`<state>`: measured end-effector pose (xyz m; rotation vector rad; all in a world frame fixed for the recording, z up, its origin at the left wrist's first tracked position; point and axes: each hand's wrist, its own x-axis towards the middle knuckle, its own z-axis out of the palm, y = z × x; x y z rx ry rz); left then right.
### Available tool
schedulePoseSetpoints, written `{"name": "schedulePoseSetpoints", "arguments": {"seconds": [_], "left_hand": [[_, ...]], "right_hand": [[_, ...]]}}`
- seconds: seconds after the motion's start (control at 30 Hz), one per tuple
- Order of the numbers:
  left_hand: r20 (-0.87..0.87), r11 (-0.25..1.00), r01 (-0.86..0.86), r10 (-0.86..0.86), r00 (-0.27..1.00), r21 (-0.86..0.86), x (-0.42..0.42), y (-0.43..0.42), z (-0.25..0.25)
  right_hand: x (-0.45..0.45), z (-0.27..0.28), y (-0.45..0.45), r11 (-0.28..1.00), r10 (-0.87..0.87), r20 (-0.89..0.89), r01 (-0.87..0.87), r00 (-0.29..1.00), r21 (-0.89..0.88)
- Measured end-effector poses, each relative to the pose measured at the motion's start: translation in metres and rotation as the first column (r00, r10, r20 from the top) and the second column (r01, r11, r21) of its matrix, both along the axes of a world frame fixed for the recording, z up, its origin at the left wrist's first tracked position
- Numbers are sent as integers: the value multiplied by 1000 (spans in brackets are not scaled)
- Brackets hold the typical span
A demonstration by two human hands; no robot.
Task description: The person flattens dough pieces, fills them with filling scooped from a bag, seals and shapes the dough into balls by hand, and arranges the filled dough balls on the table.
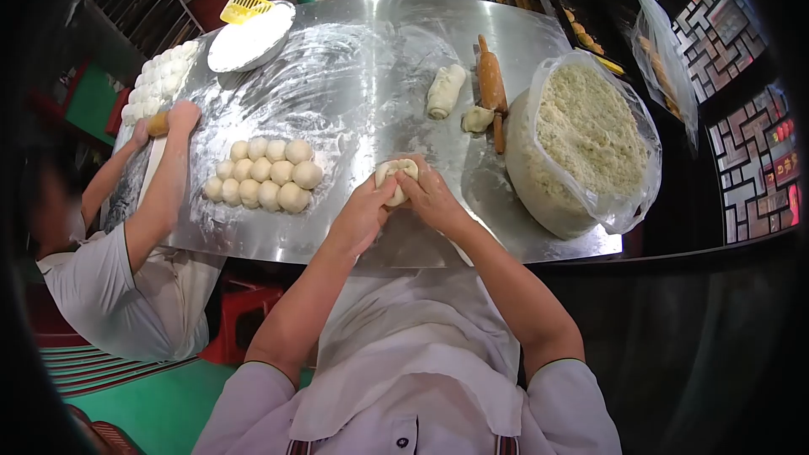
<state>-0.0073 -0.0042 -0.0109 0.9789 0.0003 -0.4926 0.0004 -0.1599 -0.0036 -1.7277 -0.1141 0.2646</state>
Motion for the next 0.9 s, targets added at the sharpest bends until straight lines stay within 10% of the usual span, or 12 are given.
{"name": "schedulePoseSetpoints", "arguments": {"seconds": [0.1, 0.17, 0.23, 0.4, 0.67, 0.9], "left_hand": [[109, 984, -20, 1, 994, 176, -2, 0, -15], [82, 961, 14, -38, 996, 277, -2, 2, -14], [58, 925, 48, -75, 996, 377, -2, -1, -15], [-245, 957, 109, -177, 953, -267, 2, 4, -8], [-182, 978, 117, -149, 972, -175, -10, -15, 12], [-183, 996, 88, -92, 979, -29, -2, -8, 14]], "right_hand": [[-7, 3, 3, 996, 52, 48, -55, 998, 64], [-8, -7, 3, 968, 95, 505, 38, 858, -247], [-9, -17, -3, 958, 119, 524, 42, 843, -285], [-6, -17, -17, 943, 182, 470, -18, 863, -333], [-6, 4, -15, 753, 289, 477, 110, 830, -648], [-2, 5, -11, 802, 204, 514, 159, 833, -576]]}}
